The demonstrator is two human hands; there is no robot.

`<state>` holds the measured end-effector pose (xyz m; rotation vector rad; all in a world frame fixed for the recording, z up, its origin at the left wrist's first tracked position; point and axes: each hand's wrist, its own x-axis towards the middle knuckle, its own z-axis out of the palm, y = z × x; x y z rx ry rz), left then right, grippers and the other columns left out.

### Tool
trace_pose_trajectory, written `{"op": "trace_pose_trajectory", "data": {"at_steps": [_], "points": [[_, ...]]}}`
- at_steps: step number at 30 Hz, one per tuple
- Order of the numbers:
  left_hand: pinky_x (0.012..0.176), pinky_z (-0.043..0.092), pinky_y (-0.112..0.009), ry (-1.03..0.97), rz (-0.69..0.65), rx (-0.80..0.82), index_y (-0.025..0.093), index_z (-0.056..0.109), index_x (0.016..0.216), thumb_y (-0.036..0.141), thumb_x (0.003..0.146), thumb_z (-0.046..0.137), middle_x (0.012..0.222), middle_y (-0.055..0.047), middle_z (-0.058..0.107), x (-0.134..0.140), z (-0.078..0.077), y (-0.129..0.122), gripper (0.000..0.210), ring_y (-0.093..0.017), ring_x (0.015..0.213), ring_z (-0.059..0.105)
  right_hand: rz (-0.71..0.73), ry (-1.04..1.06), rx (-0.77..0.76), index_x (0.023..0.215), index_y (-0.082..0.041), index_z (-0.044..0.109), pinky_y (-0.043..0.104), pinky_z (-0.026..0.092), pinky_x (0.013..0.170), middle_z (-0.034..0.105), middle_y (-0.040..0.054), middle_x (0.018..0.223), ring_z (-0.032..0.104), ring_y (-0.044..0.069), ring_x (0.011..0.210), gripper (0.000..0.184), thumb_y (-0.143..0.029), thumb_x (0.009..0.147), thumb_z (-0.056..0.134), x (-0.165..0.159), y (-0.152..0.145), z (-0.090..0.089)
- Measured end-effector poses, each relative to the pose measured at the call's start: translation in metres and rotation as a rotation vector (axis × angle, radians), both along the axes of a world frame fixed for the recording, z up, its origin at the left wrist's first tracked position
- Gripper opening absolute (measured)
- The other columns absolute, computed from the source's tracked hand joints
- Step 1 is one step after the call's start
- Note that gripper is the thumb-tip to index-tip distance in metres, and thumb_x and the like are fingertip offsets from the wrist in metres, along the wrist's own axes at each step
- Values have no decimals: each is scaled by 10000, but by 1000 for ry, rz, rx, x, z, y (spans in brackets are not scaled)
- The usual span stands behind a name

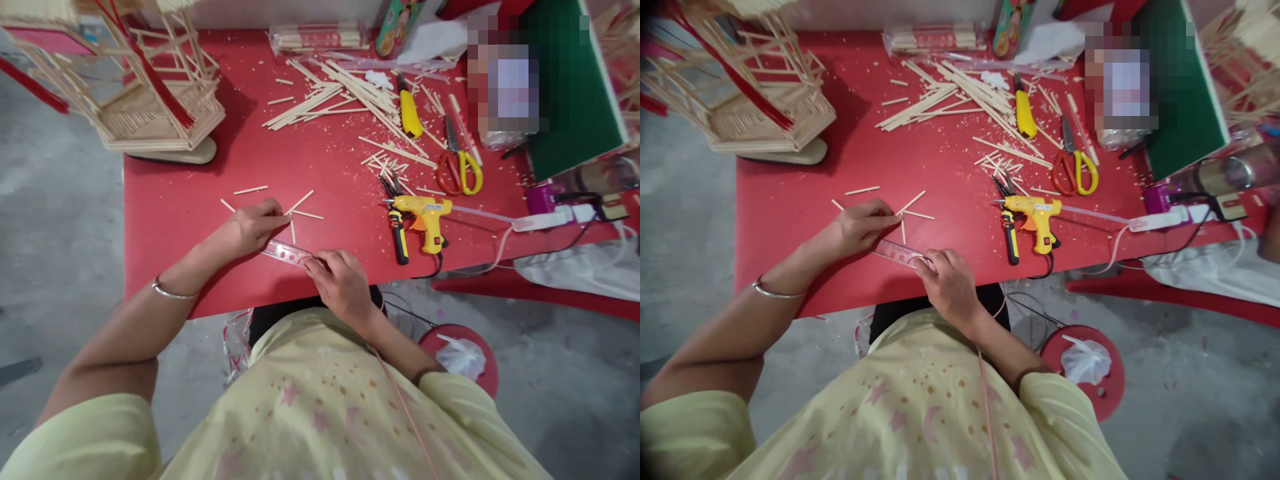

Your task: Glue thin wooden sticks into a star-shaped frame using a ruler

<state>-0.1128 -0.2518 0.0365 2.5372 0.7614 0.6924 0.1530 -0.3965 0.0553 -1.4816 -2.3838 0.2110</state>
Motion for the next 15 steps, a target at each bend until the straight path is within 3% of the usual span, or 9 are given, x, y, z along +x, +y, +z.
{"op": "trace_pose_trajectory", "data": {"at_steps": [10, 15], "points": [[775, 557, -320, 51, 6, 24, 154, 765, 1341, 195, 1097, 424, 1114, -169, 703, 0, -3, -1, 421, -195, 901, 673, 12, 9, 30, 1356, -270, 711, 385, 466, 918, 749, 84, 1301, 608, 232, 1086, 278, -261, 1112, 578, 1, 1, -5], [781, 571, -309, 41, -12, 16, 165, 779, 1311, 226, 1071, 471, 1117, -167, 718, -2, -6, 2, 395, -201, 919, 685, 32, 46, 26, 1345, -286, 727, 391, 497, 964, 753, 83, 1289, 648, 230, 1130, 278, -348, 1108, 596, 11, 1, -2]]}}
